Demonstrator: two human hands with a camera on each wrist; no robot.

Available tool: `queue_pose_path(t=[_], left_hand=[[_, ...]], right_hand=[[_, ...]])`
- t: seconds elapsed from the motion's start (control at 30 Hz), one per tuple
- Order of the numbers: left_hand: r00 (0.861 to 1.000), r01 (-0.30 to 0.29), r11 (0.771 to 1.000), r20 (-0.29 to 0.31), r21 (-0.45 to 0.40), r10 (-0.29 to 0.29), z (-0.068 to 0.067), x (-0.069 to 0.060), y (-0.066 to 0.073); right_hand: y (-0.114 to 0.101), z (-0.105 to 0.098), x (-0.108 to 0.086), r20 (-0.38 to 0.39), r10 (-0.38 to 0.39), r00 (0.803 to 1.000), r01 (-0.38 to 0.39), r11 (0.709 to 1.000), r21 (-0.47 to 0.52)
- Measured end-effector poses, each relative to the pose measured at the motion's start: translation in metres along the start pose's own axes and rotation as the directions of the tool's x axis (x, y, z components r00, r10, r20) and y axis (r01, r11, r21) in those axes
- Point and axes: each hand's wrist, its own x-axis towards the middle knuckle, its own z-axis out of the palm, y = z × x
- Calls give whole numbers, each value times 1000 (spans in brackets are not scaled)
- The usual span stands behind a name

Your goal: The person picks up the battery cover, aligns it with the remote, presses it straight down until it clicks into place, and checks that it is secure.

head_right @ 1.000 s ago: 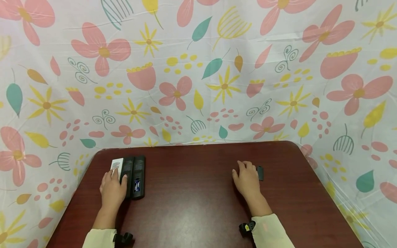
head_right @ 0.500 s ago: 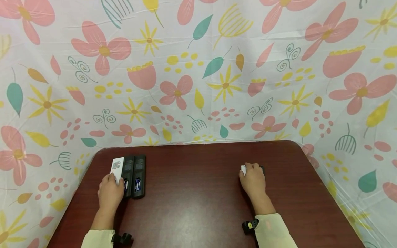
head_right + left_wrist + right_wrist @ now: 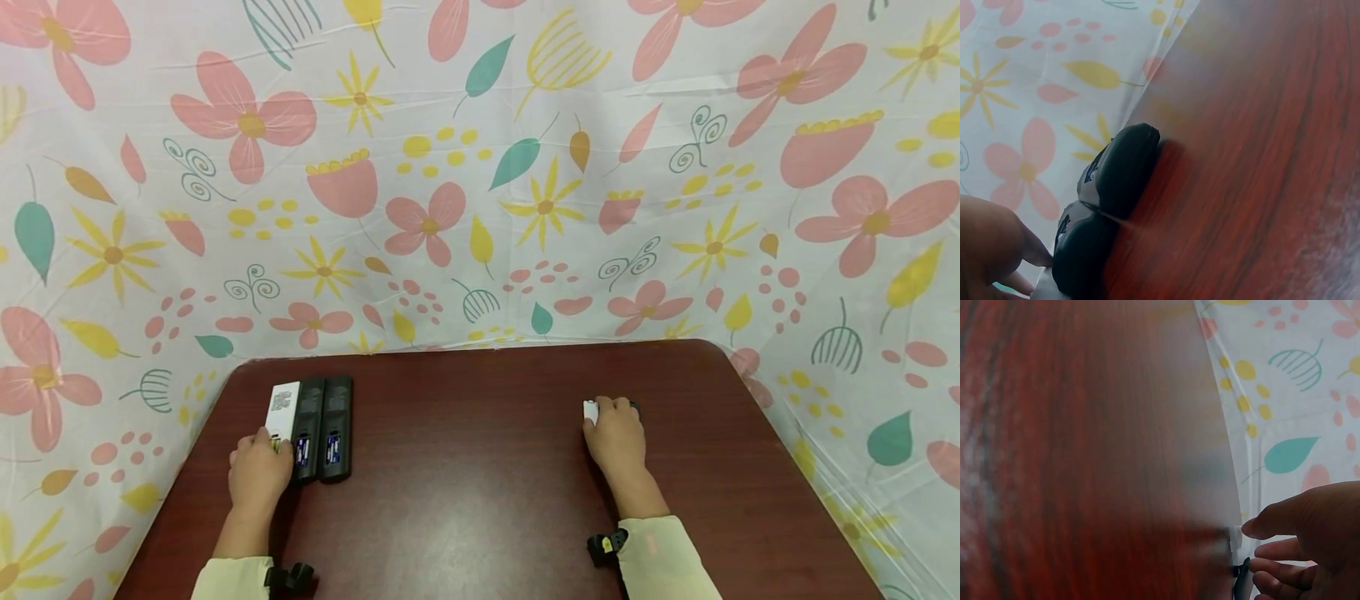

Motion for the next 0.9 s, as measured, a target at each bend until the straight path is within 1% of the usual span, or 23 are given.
queue_pose_path(t=[0.1, 0.27, 0.4, 0.53, 0.7, 0.9], left_hand=[[1000, 8, 1000, 17, 13, -8, -2, 1, 0], [997, 25, 999, 73, 27, -27, -7, 5, 0], [992, 40, 999, 116, 11, -41, -10, 9, -1], [988, 54, 998, 144, -12, -52, -11, 11, -2], [987, 64, 998, 147, -26, -60, -11, 11, -3], [993, 47, 999, 112, -26, -44, -11, 10, -4]], right_hand=[[0, 1, 1, 1, -5, 1000, 5, 1000, -2], [-2, 0, 1, 10, -10, 1000, 10, 1000, -10], [-5, -2, 1, 27, -8, 1000, 9, 1000, -21], [-6, -4, 1, 45, -7, 999, 9, 999, -33], [-7, -5, 2, 55, -20, 998, 22, 999, -47], [-7, -3, 2, 39, -32, 999, 34, 998, -50]])
